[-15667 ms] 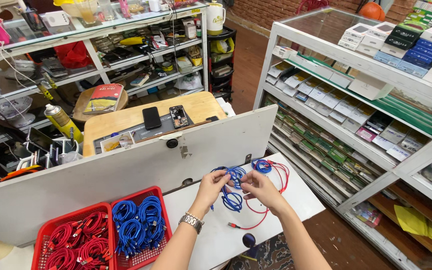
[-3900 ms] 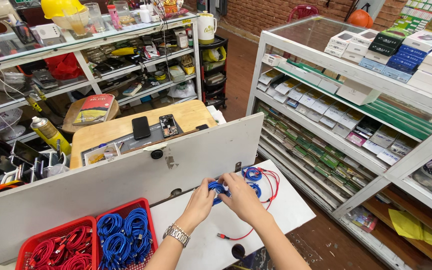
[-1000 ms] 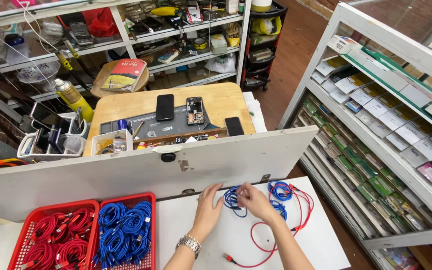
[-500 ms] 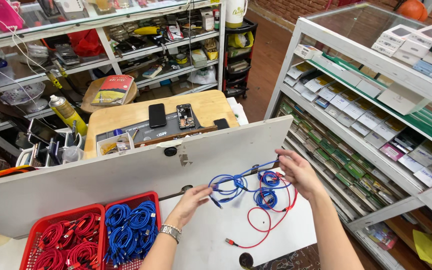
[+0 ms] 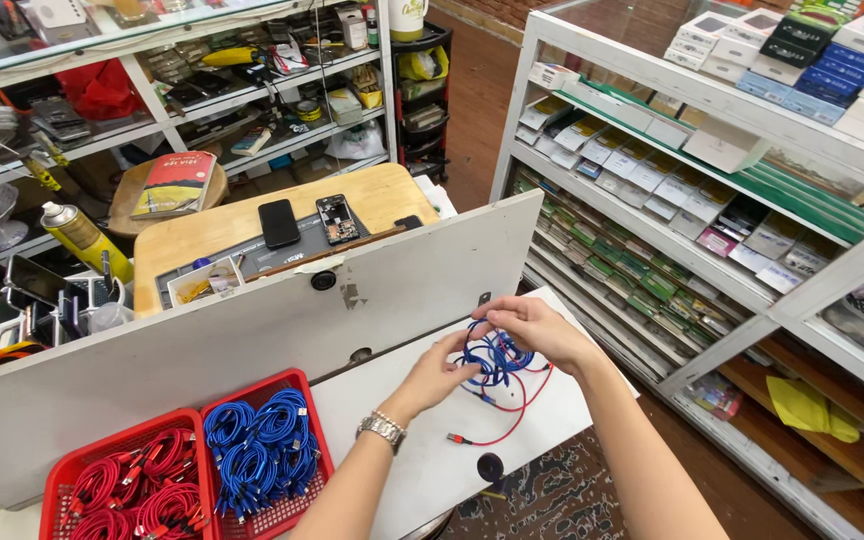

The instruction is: The person untangles and coils red and blue USB cables, then places them into red plastic baskets on a counter. The person handles cables one at a time, separating them from a mixed pile and arranging them by color.

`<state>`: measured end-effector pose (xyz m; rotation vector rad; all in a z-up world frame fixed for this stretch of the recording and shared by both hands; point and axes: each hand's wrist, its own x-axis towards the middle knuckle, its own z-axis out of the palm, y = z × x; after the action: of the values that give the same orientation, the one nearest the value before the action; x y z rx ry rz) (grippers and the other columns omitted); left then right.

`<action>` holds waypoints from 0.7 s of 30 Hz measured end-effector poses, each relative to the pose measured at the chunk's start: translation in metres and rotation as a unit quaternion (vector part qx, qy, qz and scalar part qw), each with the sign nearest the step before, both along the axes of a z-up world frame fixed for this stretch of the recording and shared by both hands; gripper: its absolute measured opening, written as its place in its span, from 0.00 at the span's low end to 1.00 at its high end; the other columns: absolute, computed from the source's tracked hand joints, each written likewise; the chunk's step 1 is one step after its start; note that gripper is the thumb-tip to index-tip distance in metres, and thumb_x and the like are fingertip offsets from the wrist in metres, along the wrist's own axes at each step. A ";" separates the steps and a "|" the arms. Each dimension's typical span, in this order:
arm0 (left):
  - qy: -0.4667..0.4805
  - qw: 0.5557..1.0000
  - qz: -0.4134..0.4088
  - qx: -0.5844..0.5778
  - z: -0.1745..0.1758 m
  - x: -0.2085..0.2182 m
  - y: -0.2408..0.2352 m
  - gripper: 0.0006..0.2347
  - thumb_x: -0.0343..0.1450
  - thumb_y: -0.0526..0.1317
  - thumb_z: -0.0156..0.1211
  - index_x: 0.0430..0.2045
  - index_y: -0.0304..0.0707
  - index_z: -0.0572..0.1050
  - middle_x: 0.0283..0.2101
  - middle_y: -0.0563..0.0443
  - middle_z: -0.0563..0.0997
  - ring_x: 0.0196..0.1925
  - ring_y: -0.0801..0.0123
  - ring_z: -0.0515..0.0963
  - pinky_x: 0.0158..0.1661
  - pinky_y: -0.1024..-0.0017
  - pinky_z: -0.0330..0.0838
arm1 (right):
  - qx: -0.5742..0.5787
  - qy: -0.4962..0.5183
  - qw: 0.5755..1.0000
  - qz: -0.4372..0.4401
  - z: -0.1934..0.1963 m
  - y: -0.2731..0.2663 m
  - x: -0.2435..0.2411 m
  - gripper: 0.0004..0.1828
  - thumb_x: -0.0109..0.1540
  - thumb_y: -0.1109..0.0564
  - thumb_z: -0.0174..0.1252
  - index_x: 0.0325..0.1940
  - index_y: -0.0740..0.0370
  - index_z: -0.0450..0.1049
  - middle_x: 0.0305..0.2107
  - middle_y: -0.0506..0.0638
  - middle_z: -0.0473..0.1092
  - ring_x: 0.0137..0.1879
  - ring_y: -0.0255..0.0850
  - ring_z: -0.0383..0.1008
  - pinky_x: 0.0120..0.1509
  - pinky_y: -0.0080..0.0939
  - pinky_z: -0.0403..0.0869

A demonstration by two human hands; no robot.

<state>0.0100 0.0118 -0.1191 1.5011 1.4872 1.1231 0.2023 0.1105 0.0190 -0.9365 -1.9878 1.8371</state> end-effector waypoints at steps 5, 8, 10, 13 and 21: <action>0.077 0.993 0.076 -0.041 0.012 0.029 0.007 0.12 0.70 0.42 0.63 0.40 0.33 0.77 0.42 0.45 0.83 0.43 0.61 0.84 0.47 0.66 0.77 | -0.019 0.167 0.982 -0.081 -0.004 0.005 0.006 0.25 0.67 0.53 0.51 0.67 0.64 0.65 0.47 0.54 0.77 0.43 0.31 0.68 0.46 0.31 0.69; 0.039 0.995 0.092 0.031 0.008 0.024 0.011 0.10 0.71 0.41 0.64 0.38 0.31 0.77 0.36 0.48 0.83 0.39 0.65 0.83 0.44 0.68 0.76 | -0.056 0.195 0.958 -0.202 -0.030 0.010 0.011 0.28 0.67 0.49 0.48 0.70 0.57 0.58 0.49 0.55 0.74 0.51 0.38 0.72 0.57 0.39 0.73; -0.101 0.989 0.091 -0.066 0.007 0.018 0.011 0.10 0.72 0.42 0.61 0.37 0.32 0.76 0.36 0.49 0.83 0.39 0.69 0.82 0.42 0.70 0.78 | -0.041 0.129 0.935 -0.327 -0.058 0.009 0.008 0.29 0.71 0.43 0.44 0.73 0.57 0.56 0.47 0.59 0.74 0.51 0.41 0.71 0.58 0.42 0.72; -0.258 0.960 0.054 -0.096 0.012 0.011 0.009 0.10 0.74 0.43 0.58 0.38 0.33 0.74 0.39 0.52 0.81 0.40 0.74 0.82 0.41 0.73 0.79 | -0.030 0.031 0.952 -0.303 -0.104 -0.007 0.008 0.27 0.68 0.47 0.52 0.68 0.60 0.62 0.49 0.49 0.72 0.52 0.37 0.71 0.58 0.44 0.73; -0.267 0.959 0.013 -0.096 0.019 -0.007 -0.016 0.14 0.66 0.35 0.68 0.43 0.39 0.72 0.35 0.57 0.75 0.30 0.79 0.73 0.29 0.78 0.66 | -0.150 0.011 0.975 -0.164 -0.137 0.000 0.006 0.15 0.66 0.53 0.61 0.50 0.68 0.76 0.32 0.50 0.69 0.39 0.39 0.73 0.50 0.45 0.81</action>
<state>0.0033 -0.0040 -0.1003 0.9456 1.1954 1.2371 0.2079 0.1106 -0.1183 -1.2377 -1.4555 1.9681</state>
